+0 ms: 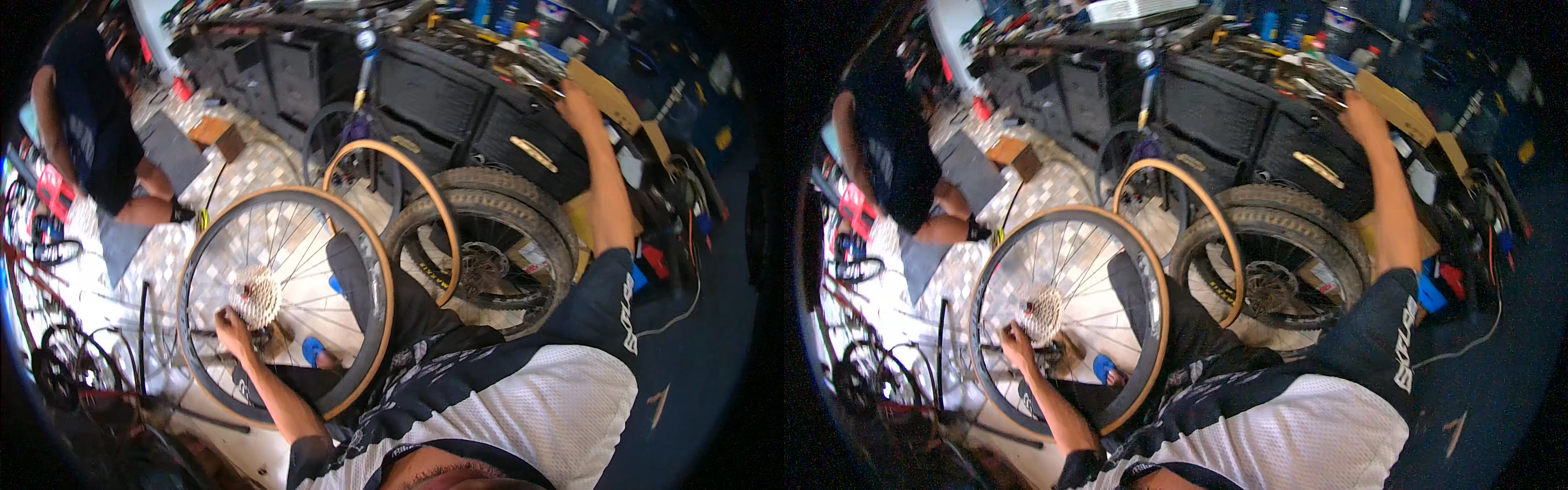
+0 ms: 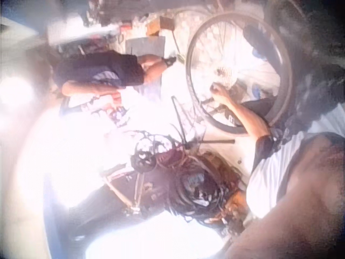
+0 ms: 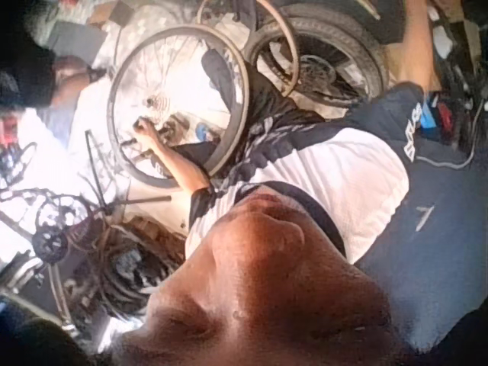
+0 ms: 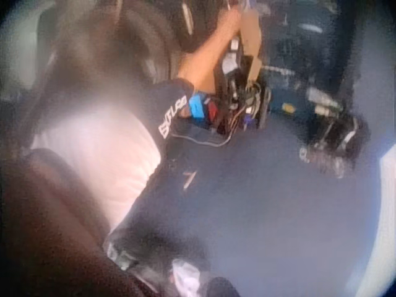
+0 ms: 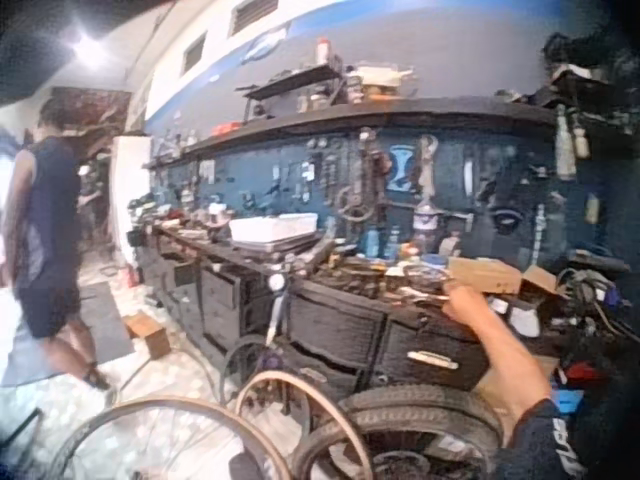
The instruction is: The person assembles a bicycle wheel cassette by hand, then uses a chain whip and a wrench to tighten the lockring. The person then uses a spoke wrench to adjust the spokes and spins the wheel to check alignment.
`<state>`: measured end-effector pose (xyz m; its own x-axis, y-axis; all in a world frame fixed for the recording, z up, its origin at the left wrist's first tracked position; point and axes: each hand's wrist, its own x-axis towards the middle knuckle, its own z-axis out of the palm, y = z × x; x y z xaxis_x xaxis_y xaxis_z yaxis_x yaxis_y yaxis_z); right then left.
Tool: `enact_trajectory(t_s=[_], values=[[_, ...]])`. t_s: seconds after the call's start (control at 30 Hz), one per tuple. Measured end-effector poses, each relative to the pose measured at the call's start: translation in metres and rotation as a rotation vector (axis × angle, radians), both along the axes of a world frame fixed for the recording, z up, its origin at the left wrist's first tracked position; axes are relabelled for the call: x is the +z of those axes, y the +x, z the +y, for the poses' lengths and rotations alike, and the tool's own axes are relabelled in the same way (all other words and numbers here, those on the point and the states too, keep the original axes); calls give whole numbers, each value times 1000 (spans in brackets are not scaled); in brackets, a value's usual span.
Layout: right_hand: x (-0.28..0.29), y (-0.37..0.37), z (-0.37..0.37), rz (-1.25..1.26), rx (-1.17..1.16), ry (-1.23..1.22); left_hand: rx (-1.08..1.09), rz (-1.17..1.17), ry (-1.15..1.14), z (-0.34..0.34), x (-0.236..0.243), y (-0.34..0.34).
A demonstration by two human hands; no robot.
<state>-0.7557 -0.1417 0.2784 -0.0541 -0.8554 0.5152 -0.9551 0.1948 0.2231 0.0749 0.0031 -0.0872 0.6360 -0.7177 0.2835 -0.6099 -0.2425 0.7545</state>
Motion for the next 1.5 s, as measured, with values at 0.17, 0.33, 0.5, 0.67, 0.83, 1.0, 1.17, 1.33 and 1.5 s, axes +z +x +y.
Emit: enact_trajectory(t_s=[0.17, 0.33, 0.5, 0.67, 0.83, 1.0, 1.17, 1.33, 1.5], values=[[-17, -24, 23, -56, -92, -52, 31, 41, 109, -4, 24, -26], [-37, -15, 5, -606, 103, -417, 113, -104, -106, 1, 21, -16], [-37, 178, 8, -1654, 849, 100, 8, -76, -276, -1, 64, -37], [-96, 315, -41, -1903, 1167, 673, 55, 46, -179, -7, 55, -44], [-118, 462, -46, -1655, 961, 904, 118, 199, 117, -6, 60, -43], [-158, 551, -69, -1066, 910, 1355, 91, 248, 190, -13, 61, -46], [-188, 597, -82, -872, 1086, 1708, 94, 242, 199, -13, 63, -48], [-199, 628, -85, -506, 1094, 1626, 80, 229, 193, -13, 64, -48], [-209, 640, -109, -400, 1097, 1776, 76, 238, 226, -13, 66, -49]])
